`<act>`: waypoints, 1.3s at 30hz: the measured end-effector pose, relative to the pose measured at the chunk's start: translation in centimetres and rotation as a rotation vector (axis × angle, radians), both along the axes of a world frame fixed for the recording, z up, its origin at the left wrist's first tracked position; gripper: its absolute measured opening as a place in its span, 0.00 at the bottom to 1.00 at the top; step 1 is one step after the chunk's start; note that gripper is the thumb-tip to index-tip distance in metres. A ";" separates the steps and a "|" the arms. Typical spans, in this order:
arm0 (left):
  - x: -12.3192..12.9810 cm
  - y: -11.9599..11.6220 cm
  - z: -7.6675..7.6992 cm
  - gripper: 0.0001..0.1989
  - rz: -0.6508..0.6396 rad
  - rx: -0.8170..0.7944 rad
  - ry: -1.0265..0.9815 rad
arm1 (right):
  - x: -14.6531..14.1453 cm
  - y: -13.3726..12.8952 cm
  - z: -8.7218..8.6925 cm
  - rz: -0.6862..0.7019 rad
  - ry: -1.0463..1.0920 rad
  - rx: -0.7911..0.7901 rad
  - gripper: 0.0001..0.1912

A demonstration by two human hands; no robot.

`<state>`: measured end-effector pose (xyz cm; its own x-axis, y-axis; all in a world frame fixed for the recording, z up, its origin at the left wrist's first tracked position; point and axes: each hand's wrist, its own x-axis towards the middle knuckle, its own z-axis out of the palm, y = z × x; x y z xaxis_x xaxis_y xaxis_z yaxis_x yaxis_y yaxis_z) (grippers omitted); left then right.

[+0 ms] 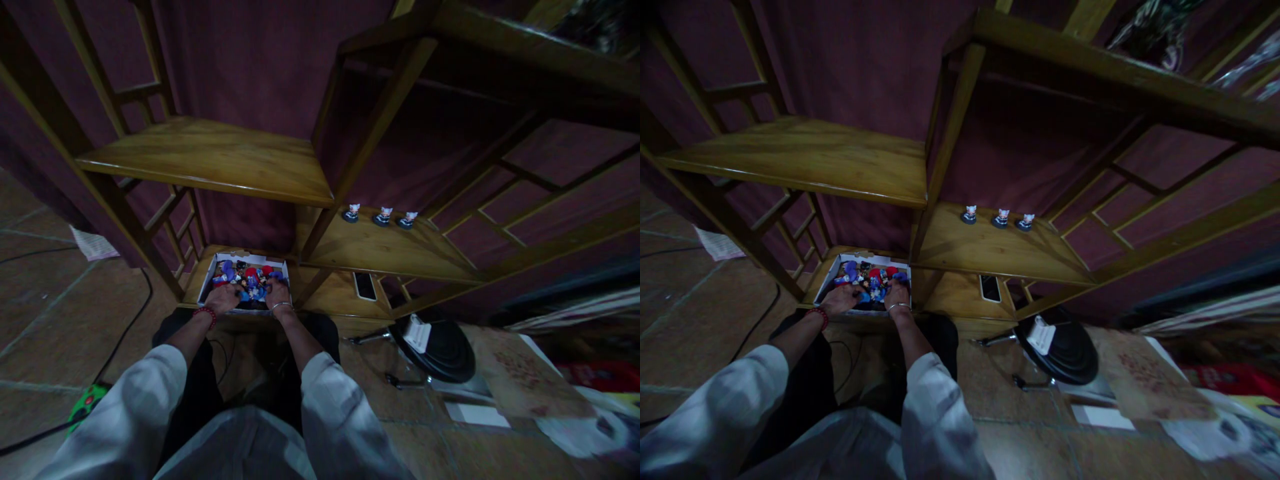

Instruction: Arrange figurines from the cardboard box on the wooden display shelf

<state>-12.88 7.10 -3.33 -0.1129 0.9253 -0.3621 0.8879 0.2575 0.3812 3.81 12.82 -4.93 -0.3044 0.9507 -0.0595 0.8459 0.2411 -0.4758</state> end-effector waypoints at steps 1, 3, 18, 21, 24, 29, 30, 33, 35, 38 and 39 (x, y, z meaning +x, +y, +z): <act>0.0 0.0 -0.1 0.18 0.000 -0.004 -0.004 | 0.0 0.0 0.0 -0.002 -0.016 -0.004 0.14; -0.1 0.1 -0.3 0.18 0.007 -0.017 -0.008 | 0.0 -0.1 0.0 0.001 -0.045 -0.014 0.13; 0.1 -0.3 0.5 0.18 0.009 -0.032 -0.011 | 0.1 -0.5 1.2 0.150 0.096 -0.063 0.16; 0.1 -0.3 0.3 0.17 0.015 -0.010 -0.017 | 0.0 -0.4 1.0 0.189 0.097 -0.067 0.15; 0.0 -0.3 0.2 0.16 0.014 0.001 -0.026 | -0.1 -0.3 0.7 0.190 0.086 -0.094 0.15; 0.1 -0.4 0.7 0.15 -0.018 0.003 -0.043 | -0.2 -0.2 0.5 0.178 0.044 -0.123 0.14; 0.1 -0.4 0.9 0.15 -0.024 0.010 -0.046 | -0.2 -0.2 0.6 0.191 0.040 -0.124 0.14; 0.2 -0.5 1.1 0.15 -0.034 0.034 -0.058 | -0.2 -0.2 0.7 0.232 0.036 -0.119 0.14; 0.2 -0.6 1.0 0.15 -0.034 0.044 -0.058 | -0.3 -0.2 0.8 0.239 0.026 -0.122 0.15; 0.1 -0.6 0.8 0.16 -0.025 0.052 -0.056 | -0.3 -0.3 0.9 0.234 -0.011 -0.129 0.15; 0.1 -0.6 0.7 0.16 -0.024 0.054 -0.057 | -0.3 -0.3 0.9 0.231 -0.027 -0.128 0.16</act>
<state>-12.78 6.47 -2.67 -0.0711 0.9459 -0.3166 0.8702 0.2140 0.4438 3.49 12.52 -4.03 -0.5095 0.8401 -0.1862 0.7880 0.3687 -0.4930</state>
